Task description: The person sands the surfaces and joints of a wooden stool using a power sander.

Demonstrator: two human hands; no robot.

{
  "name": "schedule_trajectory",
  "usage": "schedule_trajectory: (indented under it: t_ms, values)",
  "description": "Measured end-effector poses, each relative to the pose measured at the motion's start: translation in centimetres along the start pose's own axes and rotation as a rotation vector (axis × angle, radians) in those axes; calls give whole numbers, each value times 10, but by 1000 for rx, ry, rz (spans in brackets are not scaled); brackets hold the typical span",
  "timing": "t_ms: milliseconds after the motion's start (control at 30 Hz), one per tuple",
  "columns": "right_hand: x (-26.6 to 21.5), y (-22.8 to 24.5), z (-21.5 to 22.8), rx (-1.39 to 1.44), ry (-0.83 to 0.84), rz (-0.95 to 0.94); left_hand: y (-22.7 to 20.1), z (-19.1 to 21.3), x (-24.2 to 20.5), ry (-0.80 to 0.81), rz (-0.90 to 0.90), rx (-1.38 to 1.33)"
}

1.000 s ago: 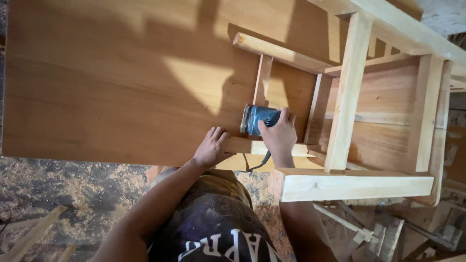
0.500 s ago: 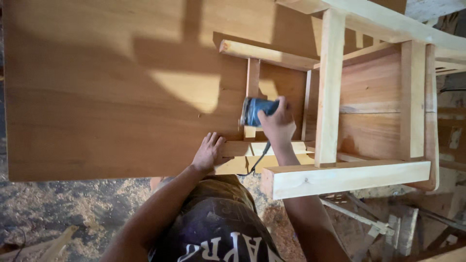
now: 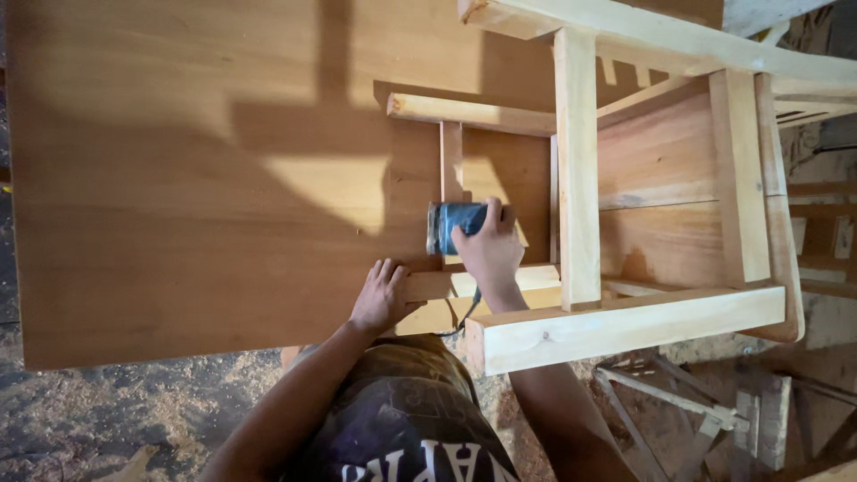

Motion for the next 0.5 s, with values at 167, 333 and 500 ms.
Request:
schedule_trajectory:
  t_ms: [167,333,500]
  values:
    - [35,-4,-13,45,70,-196,0,-5,-4,2,-9,11]
    - [8,2,0,50,-2,-95,-1,-1,-1,-7,3,0]
    - [1,3,2,7,16,-131,1,-4,-2,18,11,8]
Point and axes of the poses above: each hand's wrist, its own x-axis towards the middle knuckle, its own z-axis out of the back of the hand, y = z × x, the point moved 3 cm from there along x, towards the middle knuckle, and after that the axes turned 11 degrees about x, right-handed, at the moved point
